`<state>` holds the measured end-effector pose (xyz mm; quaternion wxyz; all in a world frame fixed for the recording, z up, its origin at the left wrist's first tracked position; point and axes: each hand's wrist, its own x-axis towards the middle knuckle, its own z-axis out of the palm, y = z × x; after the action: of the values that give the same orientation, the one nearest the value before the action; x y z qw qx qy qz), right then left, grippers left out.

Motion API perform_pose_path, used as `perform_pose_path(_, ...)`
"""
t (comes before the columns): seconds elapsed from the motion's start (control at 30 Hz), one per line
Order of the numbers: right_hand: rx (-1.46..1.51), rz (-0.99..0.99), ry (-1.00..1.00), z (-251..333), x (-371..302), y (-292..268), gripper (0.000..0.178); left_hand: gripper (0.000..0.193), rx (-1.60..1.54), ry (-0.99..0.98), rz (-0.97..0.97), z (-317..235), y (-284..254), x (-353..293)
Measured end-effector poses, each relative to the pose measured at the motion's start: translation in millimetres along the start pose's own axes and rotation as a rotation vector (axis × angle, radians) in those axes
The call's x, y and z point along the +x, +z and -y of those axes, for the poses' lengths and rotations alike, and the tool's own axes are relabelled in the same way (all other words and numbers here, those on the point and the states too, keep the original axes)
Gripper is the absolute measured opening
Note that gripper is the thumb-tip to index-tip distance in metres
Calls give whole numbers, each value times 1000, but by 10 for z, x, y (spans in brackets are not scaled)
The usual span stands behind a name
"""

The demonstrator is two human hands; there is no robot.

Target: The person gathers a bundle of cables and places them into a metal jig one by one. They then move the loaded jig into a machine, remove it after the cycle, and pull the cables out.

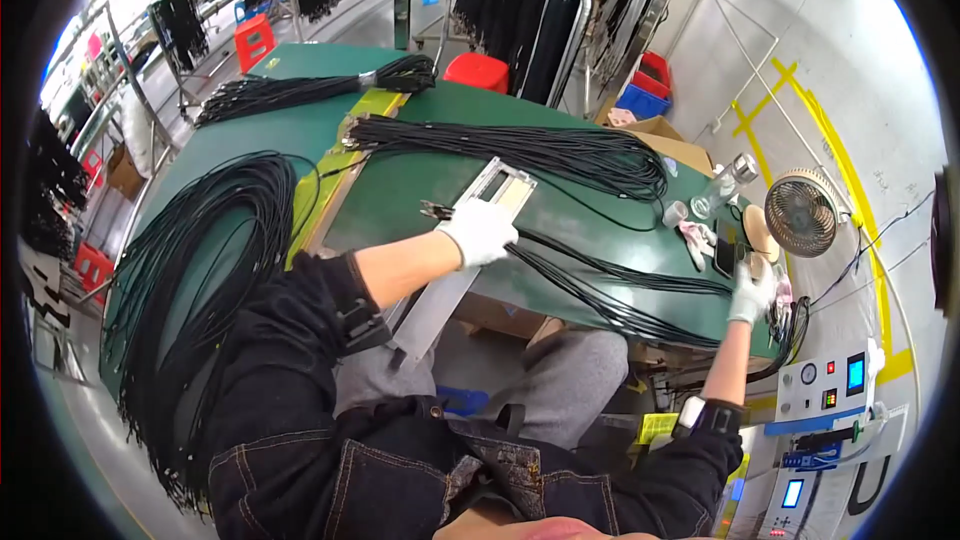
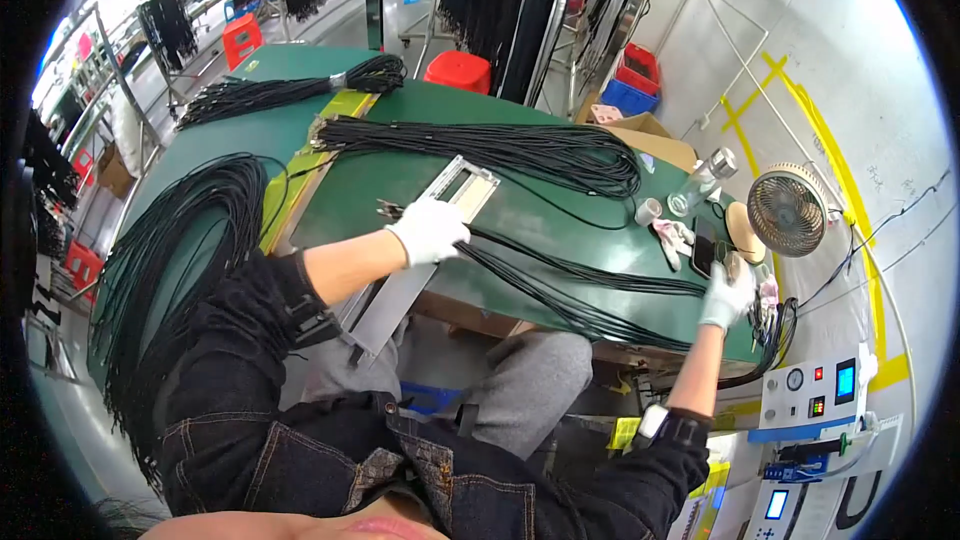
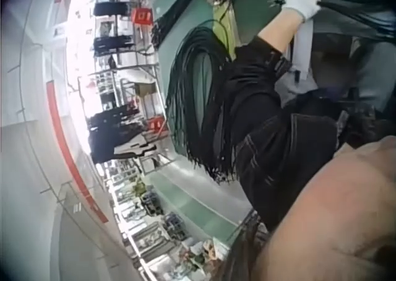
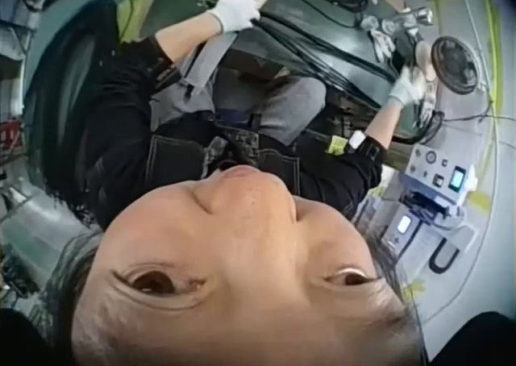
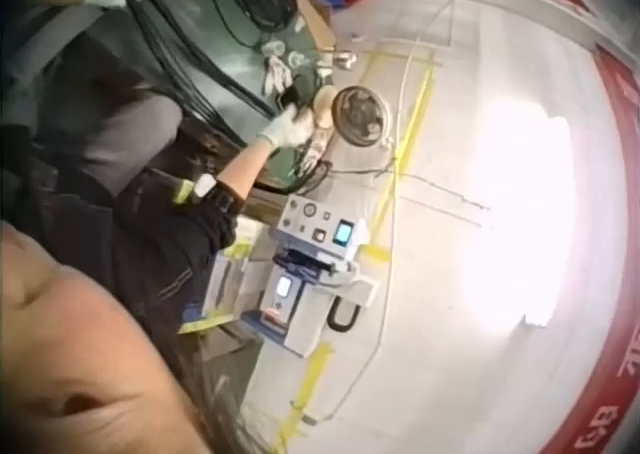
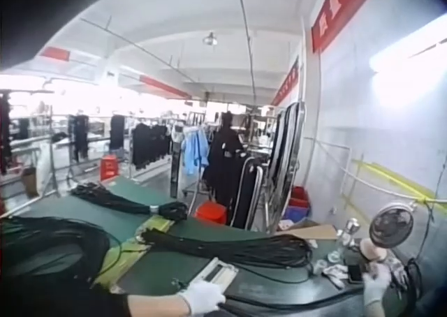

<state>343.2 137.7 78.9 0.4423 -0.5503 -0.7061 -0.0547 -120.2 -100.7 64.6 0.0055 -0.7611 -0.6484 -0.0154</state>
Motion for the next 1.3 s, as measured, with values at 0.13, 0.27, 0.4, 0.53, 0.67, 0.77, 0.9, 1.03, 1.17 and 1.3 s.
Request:
perform_pose_path(0.13,414,408,-474,1477,-600,442,49,23,-21,24,17,-233,60,285)
perform_pose_path(0.27,219,593,-901,2416,-1115,518,43,24,45,82,8,-384,47,359)
perform_pose_path(0.4,210,620,-848,2408,-1284,997,29,31,-2,125,-81,-233,97,227)
perform_pose_path(0.53,251,809,-649,2284,-1333,1178,21,50,-81,118,-648,41,139,-314)
perform_pose_path(0.67,319,675,-692,2226,-1396,1279,17,61,-190,-233,-587,291,518,-951)
perform_pose_path(0.77,286,654,-700,2232,-1393,1252,18,53,-230,-152,-543,302,805,-1164)
perform_pose_path(0.9,320,639,-674,2225,-1428,1253,20,49,-33,-309,-557,69,874,-1147)
perform_pose_path(1.03,313,572,-704,2272,-1385,1159,25,47,30,-475,-531,-193,918,-1069)
perform_pose_path(1.17,382,691,-786,2233,-1282,1107,28,43,8,-514,-567,-318,971,-1067)
perform_pose_path(1.3,570,772,-538,2026,-925,1308,27,43,12,-529,-528,-341,868,-1005)
